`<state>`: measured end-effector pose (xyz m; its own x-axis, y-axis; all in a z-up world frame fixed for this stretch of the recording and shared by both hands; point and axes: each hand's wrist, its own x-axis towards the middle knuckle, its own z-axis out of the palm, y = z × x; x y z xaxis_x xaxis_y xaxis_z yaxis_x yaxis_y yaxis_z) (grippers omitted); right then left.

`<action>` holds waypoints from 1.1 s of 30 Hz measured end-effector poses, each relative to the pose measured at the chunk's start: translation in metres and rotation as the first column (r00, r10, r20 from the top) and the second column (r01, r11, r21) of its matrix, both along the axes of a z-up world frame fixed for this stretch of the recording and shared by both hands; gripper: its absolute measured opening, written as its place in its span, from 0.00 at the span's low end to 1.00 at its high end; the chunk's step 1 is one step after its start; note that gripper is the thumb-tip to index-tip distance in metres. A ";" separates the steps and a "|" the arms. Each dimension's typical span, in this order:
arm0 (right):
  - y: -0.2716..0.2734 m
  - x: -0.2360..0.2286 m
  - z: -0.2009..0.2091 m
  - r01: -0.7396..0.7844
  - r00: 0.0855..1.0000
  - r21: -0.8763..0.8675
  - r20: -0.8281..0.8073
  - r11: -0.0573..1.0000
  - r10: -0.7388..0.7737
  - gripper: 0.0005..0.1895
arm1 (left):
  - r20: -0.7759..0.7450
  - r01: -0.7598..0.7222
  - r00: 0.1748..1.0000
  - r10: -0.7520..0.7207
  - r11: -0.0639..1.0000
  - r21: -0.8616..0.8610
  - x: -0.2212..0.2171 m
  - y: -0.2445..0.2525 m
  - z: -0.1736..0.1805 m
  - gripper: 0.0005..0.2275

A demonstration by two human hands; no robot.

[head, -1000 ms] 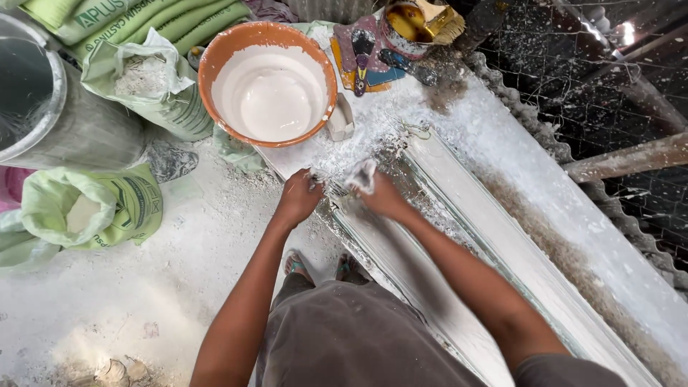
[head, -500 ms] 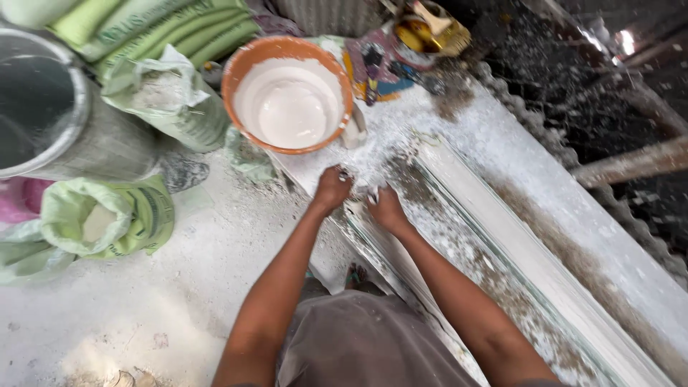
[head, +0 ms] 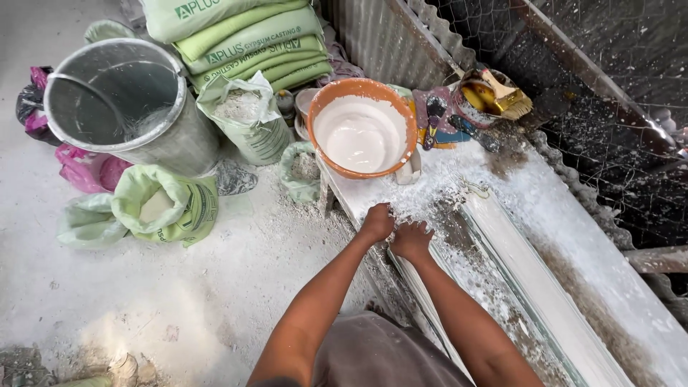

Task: Casting and smoothing gypsum plaster to create decorative ceiling moldings on a workbench.

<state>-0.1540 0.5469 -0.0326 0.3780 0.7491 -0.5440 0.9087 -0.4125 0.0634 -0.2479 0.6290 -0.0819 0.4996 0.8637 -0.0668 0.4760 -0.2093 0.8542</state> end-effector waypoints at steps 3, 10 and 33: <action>-0.001 -0.003 -0.001 0.000 1.000 0.026 0.009 1.000 0.000 0.38 | -0.019 0.004 1.000 -0.004 1.000 0.008 -0.004 -0.002 0.013 0.15; -0.013 0.006 0.009 -0.007 0.999 0.301 0.038 0.954 -0.005 0.14 | -0.010 -0.028 1.000 0.029 0.996 0.082 -0.010 -0.011 0.039 0.14; -0.105 0.074 -0.072 0.858 0.372 0.232 -0.895 0.459 -0.244 0.32 | -0.323 0.149 0.945 -0.039 0.935 0.321 -0.009 -0.035 0.044 0.07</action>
<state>-0.0804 0.4424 -0.1046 0.5906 0.7162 -0.3719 0.0069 -0.4653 -0.8851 -0.2570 0.5944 -0.0382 0.5815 0.8116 0.0565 0.6664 -0.5150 0.5391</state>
